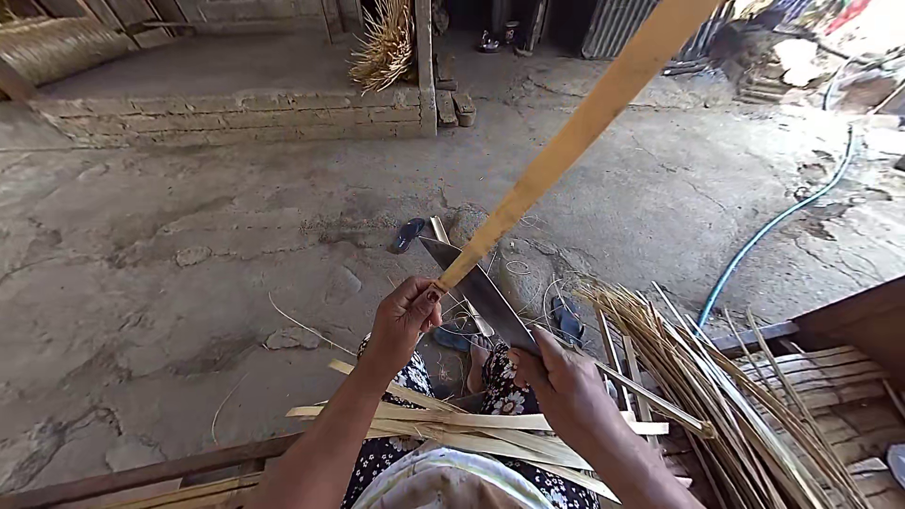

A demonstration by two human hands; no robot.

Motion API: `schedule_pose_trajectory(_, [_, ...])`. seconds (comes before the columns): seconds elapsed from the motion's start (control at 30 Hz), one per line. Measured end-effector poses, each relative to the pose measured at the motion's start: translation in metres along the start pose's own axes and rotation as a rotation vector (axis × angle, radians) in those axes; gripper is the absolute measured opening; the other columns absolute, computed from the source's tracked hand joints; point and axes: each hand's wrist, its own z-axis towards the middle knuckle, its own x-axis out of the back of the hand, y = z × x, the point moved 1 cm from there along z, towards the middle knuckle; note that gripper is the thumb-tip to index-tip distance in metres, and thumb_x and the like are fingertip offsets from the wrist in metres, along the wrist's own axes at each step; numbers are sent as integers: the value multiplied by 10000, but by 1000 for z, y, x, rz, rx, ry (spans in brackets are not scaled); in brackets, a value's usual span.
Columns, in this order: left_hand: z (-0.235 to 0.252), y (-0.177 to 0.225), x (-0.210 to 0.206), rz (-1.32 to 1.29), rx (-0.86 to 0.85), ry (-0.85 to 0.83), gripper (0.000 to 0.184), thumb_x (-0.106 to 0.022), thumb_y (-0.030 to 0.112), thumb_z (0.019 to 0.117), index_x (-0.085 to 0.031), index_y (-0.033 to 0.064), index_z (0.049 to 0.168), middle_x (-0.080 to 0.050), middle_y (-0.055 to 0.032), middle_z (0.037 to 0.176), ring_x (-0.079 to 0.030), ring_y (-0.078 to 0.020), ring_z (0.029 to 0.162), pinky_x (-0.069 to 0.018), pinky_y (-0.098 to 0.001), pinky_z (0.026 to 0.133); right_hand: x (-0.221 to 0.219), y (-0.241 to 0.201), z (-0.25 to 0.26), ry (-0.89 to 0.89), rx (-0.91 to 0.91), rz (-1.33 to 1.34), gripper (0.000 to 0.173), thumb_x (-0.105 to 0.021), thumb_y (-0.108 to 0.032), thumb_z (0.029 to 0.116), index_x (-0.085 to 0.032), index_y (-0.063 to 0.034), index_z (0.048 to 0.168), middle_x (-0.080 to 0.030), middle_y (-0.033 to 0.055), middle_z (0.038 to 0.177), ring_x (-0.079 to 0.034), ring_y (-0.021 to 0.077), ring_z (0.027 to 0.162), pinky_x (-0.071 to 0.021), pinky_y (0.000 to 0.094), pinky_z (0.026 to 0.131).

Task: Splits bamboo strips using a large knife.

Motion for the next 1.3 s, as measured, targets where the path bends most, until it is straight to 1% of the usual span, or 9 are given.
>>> schedule_pose_trajectory(0.2, [-3,1,-5,-20,-32,-127,147,-565,91,1027,-700,37,1004,-634,83,717,-578,8,637,-489,-148,617,33,-33,14,-40,-147,512,181,-511,-257,1066,-611,-110,1095,-673,-82,709,-532,0,440,-451,171,383])
schedule_pose_trajectory(0.37, [-1,11,-19,65,-99,-98,157,-568,104,1029,-704,28,1008,-623,91,719,-571,21,642,-488,-144,624,18,-40,47,-258,-138,376,184,-534,-261,1075,-597,-97,1126,-628,-72,699,-561,-3,509,-474,169,477])
schedule_pose_trajectory(0.5, [-1,7,-23,165,-144,12,155,-576,108,1028,-699,14,1014,-621,82,729,-570,23,646,-486,-136,614,-6,-26,51,49,109,27,292,-534,-316,1053,-656,-50,1063,-661,21,708,-669,123,624,-569,309,606])
schedule_pose_trajectory(0.6, [-2,5,-28,230,-159,72,163,-582,126,1029,-702,16,1019,-614,70,717,-561,19,626,-477,-136,594,-24,-20,53,284,225,-96,285,-554,-271,1038,-657,-6,1014,-638,84,648,-659,223,563,-549,398,530])
schedule_pose_trajectory(0.73, [3,9,-21,222,-160,41,166,-577,133,1037,-704,29,1013,-616,71,710,-566,14,629,-480,-135,605,14,-38,59,-136,-126,431,188,-556,-252,1068,-633,-80,1072,-663,-28,696,-558,32,485,-462,186,453])
schedule_pose_trajectory(0.83, [5,16,-14,174,-171,6,158,-578,124,1035,-701,30,1008,-619,78,708,-569,17,632,-486,-138,611,29,-42,57,-106,-124,744,151,-520,-193,1068,-610,-85,1014,-669,1,662,-535,44,427,-459,183,401])
schedule_pose_trajectory(0.97, [-4,12,-23,276,-149,-8,195,-558,142,1041,-697,11,1000,-618,64,725,-567,17,635,-490,-152,614,5,-37,63,-331,-153,433,193,-550,-261,1069,-598,-80,1118,-616,-42,682,-561,28,501,-470,189,467])
schedule_pose_trajectory(1.2, [-1,-4,-29,539,-122,105,282,-535,277,1061,-719,63,1052,-635,43,725,-590,-23,634,-506,-196,617,-37,-21,65,150,115,-160,305,-544,-265,1045,-664,10,1098,-676,156,709,-707,350,662,-567,528,613])
schedule_pose_trajectory(1.3, [5,-1,-30,626,-63,32,427,-539,439,1037,-688,57,1156,-678,-15,804,-645,-108,711,-554,-315,693,-35,-20,72,65,3,-117,262,-519,-222,1053,-656,-2,1091,-679,135,739,-704,311,681,-564,496,632])
